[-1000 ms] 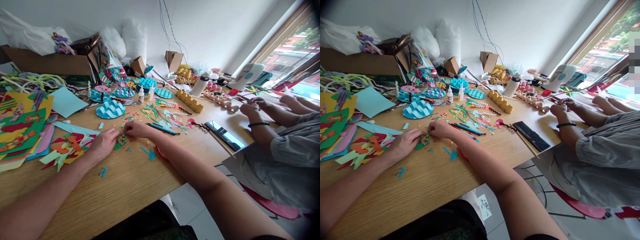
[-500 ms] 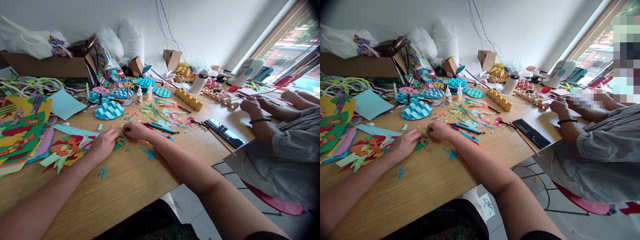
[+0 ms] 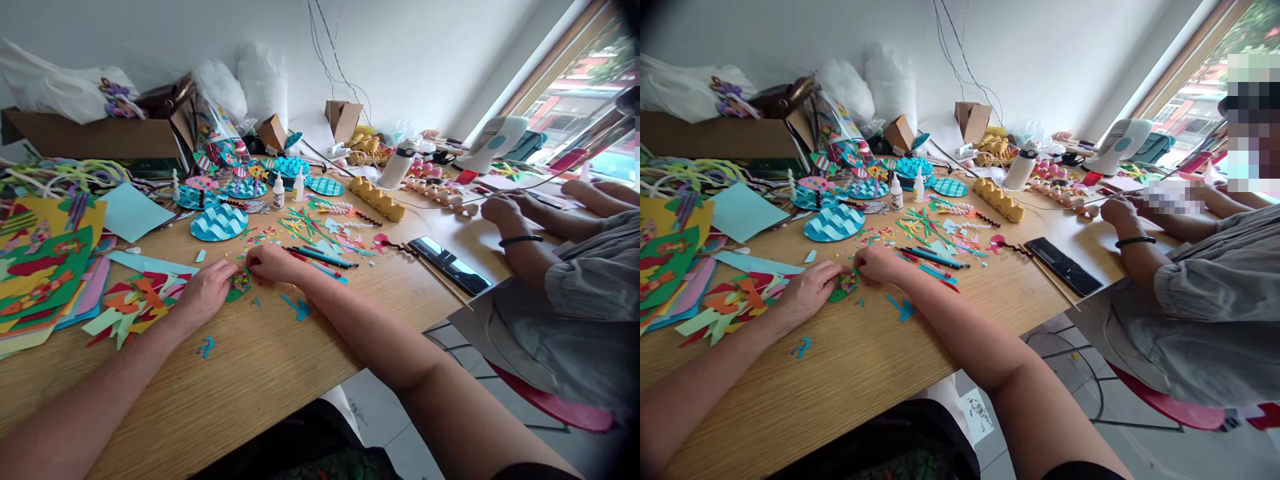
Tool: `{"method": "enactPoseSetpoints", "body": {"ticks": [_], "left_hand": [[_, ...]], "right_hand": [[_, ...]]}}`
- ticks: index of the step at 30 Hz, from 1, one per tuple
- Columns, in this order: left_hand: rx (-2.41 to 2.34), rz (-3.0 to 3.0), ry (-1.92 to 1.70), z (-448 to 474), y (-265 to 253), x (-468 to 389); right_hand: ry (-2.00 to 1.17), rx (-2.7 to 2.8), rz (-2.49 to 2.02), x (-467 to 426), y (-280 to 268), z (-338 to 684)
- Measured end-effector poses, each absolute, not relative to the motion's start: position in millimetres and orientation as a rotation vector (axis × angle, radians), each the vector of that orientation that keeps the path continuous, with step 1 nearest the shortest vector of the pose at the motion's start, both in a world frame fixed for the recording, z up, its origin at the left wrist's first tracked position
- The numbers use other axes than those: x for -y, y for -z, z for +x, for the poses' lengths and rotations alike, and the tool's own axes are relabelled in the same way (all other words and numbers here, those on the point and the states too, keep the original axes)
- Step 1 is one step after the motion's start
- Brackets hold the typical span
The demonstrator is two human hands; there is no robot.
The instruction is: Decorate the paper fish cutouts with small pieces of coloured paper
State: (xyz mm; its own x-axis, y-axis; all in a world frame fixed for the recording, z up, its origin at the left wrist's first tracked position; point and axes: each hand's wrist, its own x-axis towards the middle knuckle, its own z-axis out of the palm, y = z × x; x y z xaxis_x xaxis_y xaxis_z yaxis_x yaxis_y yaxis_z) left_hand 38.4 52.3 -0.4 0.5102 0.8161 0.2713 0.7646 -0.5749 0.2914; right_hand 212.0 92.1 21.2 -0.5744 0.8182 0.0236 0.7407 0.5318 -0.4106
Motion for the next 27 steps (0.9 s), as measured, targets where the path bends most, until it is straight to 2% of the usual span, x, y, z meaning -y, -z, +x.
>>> {"method": "enactPoseSetpoints", "body": {"ticks": [27], "left_hand": [[-1.395,2.646,-0.527,39.4,0.6,-51.5]], "right_hand": [[-0.542,2.552,-1.305,-91.4,-20.9,211.8]]}}
